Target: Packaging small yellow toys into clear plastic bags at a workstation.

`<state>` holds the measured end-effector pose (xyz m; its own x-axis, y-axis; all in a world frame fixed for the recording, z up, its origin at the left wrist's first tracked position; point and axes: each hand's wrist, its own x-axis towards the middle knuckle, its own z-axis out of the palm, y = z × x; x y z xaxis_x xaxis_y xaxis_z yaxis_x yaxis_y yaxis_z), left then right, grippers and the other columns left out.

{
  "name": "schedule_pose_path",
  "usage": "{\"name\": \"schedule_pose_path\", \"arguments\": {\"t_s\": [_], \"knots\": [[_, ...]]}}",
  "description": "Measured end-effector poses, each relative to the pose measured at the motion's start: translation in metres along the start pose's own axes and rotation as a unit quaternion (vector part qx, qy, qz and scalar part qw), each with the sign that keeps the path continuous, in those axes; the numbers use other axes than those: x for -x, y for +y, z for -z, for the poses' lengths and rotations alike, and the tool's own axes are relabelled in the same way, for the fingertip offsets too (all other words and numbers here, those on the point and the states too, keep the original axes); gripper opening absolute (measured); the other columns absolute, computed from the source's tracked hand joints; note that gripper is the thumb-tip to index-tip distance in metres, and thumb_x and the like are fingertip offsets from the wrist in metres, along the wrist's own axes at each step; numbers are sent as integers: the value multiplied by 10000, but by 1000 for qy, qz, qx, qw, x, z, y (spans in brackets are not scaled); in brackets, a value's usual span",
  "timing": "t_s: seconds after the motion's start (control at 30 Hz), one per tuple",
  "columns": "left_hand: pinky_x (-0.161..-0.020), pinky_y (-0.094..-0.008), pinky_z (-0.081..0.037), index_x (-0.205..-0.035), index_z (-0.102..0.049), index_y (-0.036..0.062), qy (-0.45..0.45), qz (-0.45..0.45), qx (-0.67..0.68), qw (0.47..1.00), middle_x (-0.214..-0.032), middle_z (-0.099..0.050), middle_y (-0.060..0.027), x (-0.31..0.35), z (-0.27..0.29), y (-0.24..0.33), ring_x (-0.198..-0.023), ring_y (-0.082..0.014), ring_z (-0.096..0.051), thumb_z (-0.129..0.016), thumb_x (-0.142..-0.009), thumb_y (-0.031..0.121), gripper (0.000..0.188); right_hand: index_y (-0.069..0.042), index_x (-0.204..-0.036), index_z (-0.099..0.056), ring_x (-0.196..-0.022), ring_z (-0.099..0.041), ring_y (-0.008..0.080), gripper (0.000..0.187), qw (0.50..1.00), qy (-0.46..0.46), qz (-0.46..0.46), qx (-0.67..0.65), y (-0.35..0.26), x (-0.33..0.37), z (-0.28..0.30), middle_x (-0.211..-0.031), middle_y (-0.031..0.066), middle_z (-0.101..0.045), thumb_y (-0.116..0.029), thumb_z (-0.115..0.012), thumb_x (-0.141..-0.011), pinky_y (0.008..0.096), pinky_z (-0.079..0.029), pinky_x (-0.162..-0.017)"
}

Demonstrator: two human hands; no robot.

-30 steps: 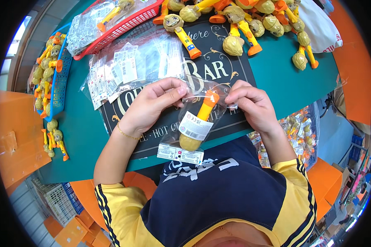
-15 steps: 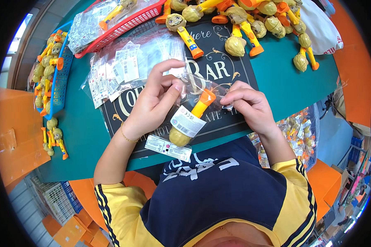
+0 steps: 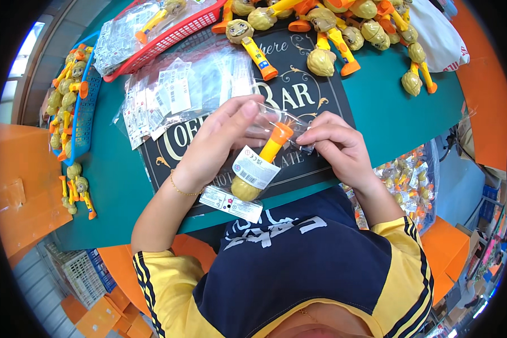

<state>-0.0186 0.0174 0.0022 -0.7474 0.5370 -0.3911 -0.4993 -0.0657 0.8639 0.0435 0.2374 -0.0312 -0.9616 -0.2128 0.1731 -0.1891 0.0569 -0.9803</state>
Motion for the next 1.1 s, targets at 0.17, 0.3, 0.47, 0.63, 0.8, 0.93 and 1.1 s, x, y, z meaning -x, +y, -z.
{"name": "schedule_pose_path", "arguments": {"t_s": [0.17,0.3,0.47,0.63,0.8,0.93,1.1], "knots": [[-750,-237,-498,-1098,-527,6,2,22,3,1000,-1014,-632,-104,-1,-1,-2,-857,-148,-641,-558,-912,310,358,-6,-898,-675,-829,-528,139,214,1000,-5,14,9,-1,-3,-3,-879,69,-573,73,-492,-820,235,-415,-709],[-720,-228,-507,-1002,-582,3,12,26,32,999,-947,-651,-90,0,5,-7,-849,-124,-642,-600,-896,246,266,-8,-890,-676,-834,-529,147,221,1000,1,15,10,-4,-1,-2,-877,71,-574,84,-493,-805,237,-415,-716],[-691,-212,-486,-962,-587,27,34,13,9,999,-888,-647,-57,0,2,-8,-793,-113,-634,-564,-914,232,212,-8,-885,-676,-844,-531,151,228,1000,3,20,23,-1,0,-1,-879,73,-576,92,-494,-793,239,-417,-721],[-644,-194,-458,-952,-597,22,45,-11,13,999,-817,-624,-26,-3,4,-14,-701,-70,-573,-574,-910,195,179,-11,-884,-677,-847,-534,151,211,1000,0,23,11,-1,0,0,-888,73,-580,82,-505,-804,238,-417,-726],[-580,-179,-404,-971,-602,8,84,-53,-23,995,-764,-590,-9,-4,2,-17,-609,-40,-470,-562,-919,179,184,-8,-900,-671,-853,-536,150,194,1000,-4,23,8,0,0,1,-897,73,-579,67,-509,-824,237,-420,-733],[-566,-178,-395,-983,-599,-1,94,-67,-40,992,-721,-559,5,-4,-2,-17,-608,-40,-470,-550,-926,181,197,7,-1106,-582,-855,-537,138,255,996,52,-15,-67,-2,0,-7,-957,72,-568,29,-512,-862,239,-428,-745],[-572,-178,-414,-989,-582,15,65,-128,54,988,-750,-551,15,-5,1,-25,-623,-27,-471,-550,-930,210,206,-1,-1230,-437,-870,-545,112,374,955,99,-101,-259,-3,1,-17,-994,82,-563,-15,-540,-871,239,-449,-765]]}}
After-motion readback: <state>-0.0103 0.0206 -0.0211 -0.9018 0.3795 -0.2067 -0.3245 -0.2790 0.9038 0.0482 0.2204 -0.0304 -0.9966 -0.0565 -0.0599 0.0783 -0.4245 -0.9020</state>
